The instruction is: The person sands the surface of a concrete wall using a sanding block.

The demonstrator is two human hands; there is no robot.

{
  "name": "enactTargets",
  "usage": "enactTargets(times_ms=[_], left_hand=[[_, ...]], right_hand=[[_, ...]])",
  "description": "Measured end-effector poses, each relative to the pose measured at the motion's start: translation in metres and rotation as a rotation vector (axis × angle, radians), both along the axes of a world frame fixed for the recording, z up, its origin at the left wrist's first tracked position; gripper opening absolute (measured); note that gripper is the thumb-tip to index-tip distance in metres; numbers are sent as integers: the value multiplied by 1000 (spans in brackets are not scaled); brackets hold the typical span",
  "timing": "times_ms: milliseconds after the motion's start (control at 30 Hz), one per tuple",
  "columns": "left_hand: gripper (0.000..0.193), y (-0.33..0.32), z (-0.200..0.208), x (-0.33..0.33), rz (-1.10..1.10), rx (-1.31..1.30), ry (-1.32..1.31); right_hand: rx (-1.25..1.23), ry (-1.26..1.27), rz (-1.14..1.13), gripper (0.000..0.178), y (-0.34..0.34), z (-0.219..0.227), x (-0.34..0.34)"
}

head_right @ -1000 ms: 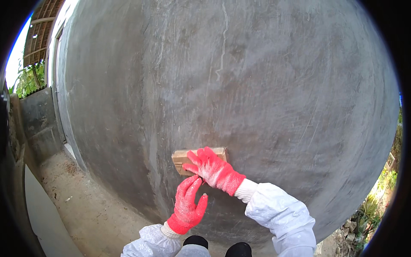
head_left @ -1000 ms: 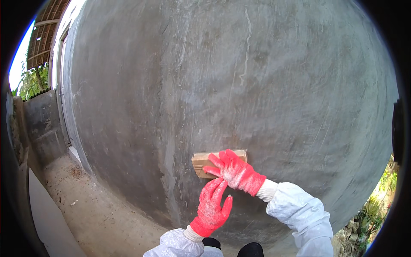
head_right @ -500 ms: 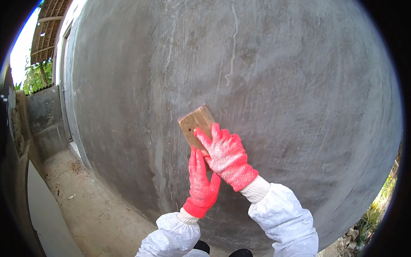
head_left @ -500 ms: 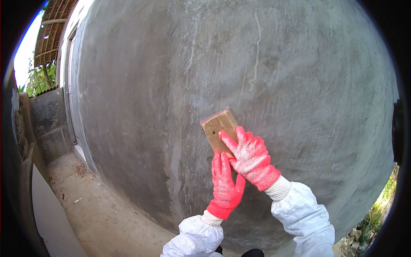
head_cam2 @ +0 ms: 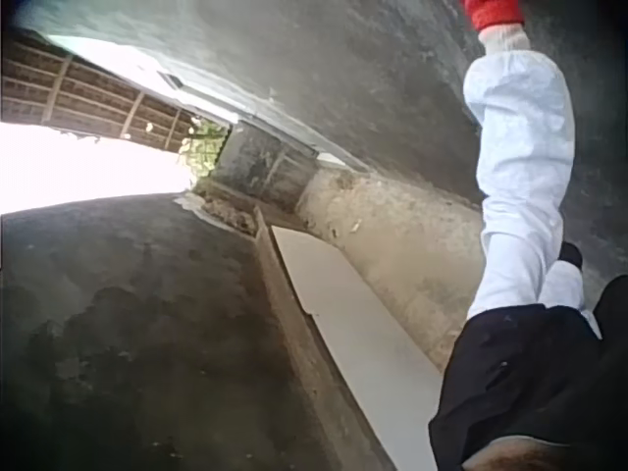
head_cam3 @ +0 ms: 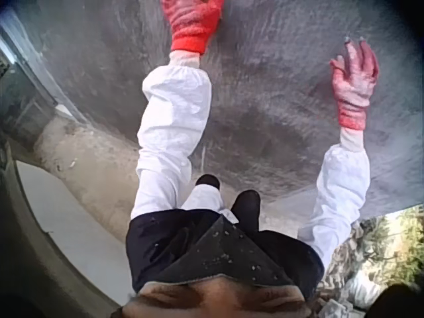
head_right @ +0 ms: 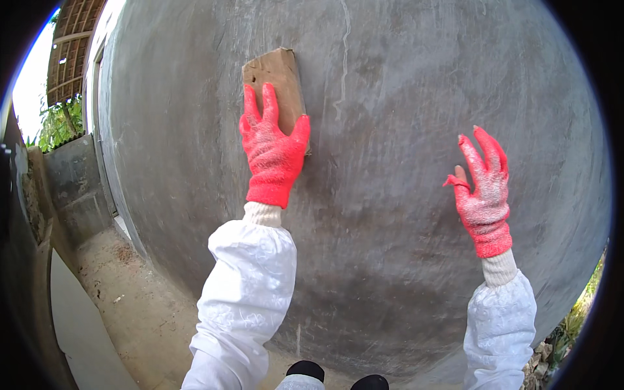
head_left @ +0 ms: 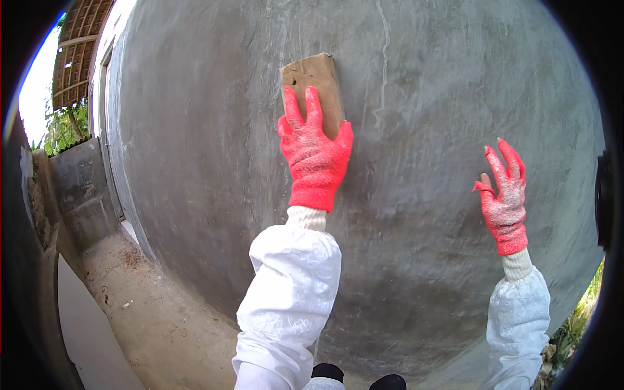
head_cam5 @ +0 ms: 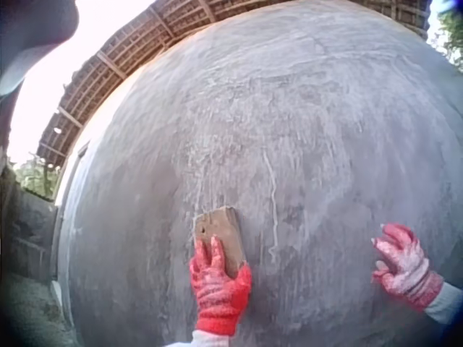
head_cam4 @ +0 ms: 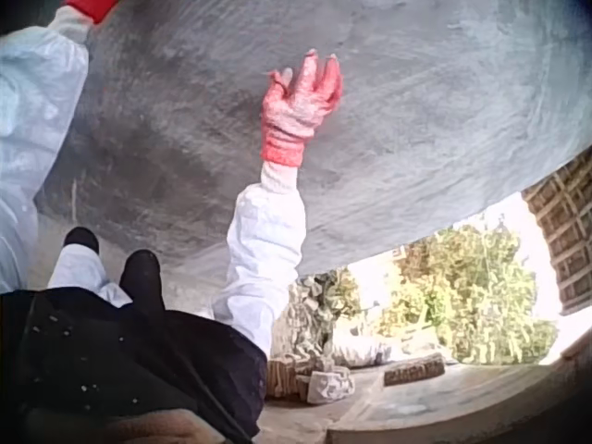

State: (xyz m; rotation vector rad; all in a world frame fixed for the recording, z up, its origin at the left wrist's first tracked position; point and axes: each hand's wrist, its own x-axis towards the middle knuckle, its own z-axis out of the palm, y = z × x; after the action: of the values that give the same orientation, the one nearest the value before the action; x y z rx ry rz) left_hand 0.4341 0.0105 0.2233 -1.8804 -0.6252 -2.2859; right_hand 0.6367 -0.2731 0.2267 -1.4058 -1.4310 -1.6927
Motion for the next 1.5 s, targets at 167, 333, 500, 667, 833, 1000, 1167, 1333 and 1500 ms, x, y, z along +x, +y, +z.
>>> enactTargets(times_ms=[167, 333, 500, 667, 833, 1000, 1167, 1333, 1500], left_hand=[[93, 10, -169, -2, -37, 93, 191], [97, 18, -250, -13, -32, 59, 270], [86, 47, -68, -31, 18, 124, 154], [86, 50, -141, -26, 3, 94, 149], [94, 59, -289, -40, -21, 67, 282], [81, 88, -80, -57, 26, 96, 140], [83, 98, -125, -48, 22, 83, 157], [95, 72, -296, -50, -21, 50, 250], [82, 72, -106, -43, -23, 130, 209]], right_hand=[[49, -15, -290, 70, -36, -27, 45], [-34, -67, -279, 66, -28, -26, 38], [-12, -56, -289, 64, -26, -26, 36], [10, -39, -300, 65, -26, -28, 41], [48, 3, -288, 71, -33, -29, 40], [36, 9, -245, 73, -27, -35, 44], [45, 6, -194, 71, -29, -38, 53], [61, 18, -225, 67, -32, -36, 48], [42, -6, -278, 64, -33, -35, 43]])
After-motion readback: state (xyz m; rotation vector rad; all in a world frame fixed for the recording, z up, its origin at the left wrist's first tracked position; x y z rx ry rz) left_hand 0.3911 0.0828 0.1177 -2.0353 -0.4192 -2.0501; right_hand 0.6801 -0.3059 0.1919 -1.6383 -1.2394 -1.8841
